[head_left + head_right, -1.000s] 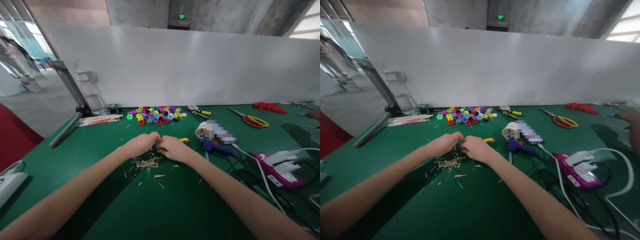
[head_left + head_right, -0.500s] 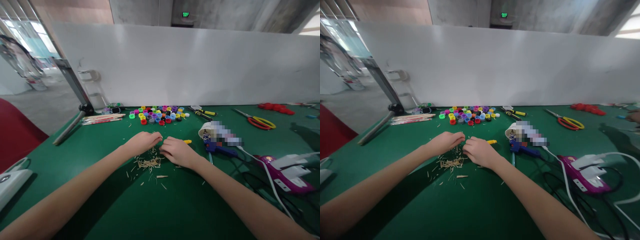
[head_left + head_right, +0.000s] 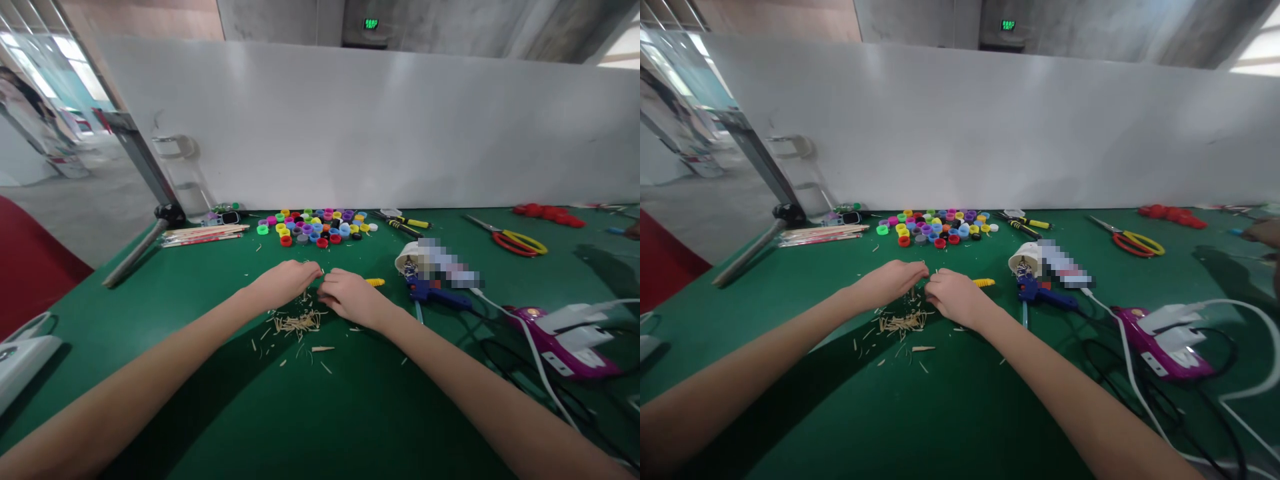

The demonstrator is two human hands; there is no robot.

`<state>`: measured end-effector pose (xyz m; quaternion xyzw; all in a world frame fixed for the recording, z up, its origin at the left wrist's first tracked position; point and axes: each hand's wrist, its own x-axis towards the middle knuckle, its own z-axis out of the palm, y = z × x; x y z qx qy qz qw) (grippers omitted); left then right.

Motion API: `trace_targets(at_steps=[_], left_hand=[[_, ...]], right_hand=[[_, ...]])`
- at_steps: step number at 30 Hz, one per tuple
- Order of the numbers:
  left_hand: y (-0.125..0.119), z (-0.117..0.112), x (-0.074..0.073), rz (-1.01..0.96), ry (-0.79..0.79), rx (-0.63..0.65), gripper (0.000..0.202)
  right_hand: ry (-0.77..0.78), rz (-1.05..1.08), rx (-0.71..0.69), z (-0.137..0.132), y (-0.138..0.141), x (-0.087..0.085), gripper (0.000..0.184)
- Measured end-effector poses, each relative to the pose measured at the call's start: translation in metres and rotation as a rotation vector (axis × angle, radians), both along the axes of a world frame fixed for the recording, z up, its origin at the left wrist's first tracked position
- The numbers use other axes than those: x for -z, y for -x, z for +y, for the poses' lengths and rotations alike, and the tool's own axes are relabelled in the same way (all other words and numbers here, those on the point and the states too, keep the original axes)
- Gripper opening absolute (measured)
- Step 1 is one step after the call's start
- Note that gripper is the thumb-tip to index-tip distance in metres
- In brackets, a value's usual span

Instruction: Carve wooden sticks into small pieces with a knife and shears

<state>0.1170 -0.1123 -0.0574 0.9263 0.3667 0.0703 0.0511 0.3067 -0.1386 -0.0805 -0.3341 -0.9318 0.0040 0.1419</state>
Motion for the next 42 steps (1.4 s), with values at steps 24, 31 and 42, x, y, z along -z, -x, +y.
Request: trace_targets(at_steps=[24, 31, 42], left_hand=[[0.003, -0.001, 0.005, 0.075, -0.104, 0.047, 0.027], [-0.002, -0.001, 0.001, 0.147, -0.187, -0.099, 0.033], [-0.011, -0.013, -0.003, 0.259, -0.240, -0.279, 0.037]], right_hand=[[0.095, -0.034, -0.001, 0.010, 0.001, -0.004, 0.010], [-0.024, -0.079, -0.082, -0.008, -0.001, -0.003, 0.017], [-0.198, -0.120, 0.052, -0.008, 0.002, 0.000, 0.018]])
